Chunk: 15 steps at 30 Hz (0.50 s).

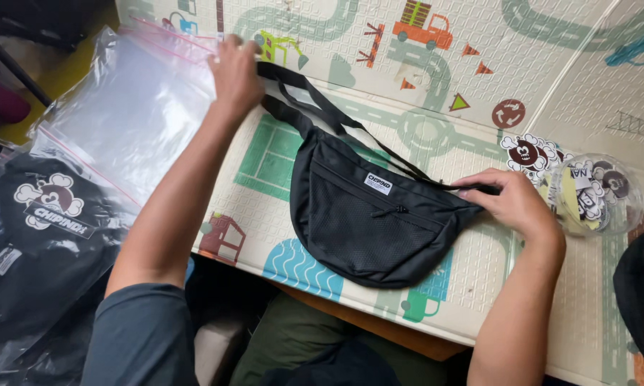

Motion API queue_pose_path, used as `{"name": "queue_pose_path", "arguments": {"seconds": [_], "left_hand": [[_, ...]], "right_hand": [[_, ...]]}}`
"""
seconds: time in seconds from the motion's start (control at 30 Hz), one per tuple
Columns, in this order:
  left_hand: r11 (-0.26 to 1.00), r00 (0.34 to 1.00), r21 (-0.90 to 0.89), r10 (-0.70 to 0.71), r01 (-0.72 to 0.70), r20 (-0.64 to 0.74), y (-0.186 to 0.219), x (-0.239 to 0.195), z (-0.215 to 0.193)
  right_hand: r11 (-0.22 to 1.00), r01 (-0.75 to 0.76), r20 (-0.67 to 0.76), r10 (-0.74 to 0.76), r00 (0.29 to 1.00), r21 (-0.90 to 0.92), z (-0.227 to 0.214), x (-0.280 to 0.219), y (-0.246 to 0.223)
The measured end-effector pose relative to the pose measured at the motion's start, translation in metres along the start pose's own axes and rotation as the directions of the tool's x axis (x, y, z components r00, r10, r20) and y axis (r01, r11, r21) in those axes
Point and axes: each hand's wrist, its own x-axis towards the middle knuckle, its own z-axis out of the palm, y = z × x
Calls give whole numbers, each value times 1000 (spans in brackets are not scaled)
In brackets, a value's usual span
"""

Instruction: The person attaches a cartoon bear sticker to a black fanny pack, then places the pack into a clear plastic bag and seals it. The person repeats this process with a second fanny pack.

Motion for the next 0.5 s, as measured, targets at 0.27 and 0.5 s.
{"name": "queue_pose_path", "arguments": {"seconds": [0.27,0.5], "left_hand": [[765,763,25,640,-644,88,116,-87,6],[731,748,187,663,-656,31,139,-80,64]], "right_hand": [[896,282,-131,-343,930,-342,33,12,1],[851,415,-185,-486,854,-323,72,31,-3]]}}
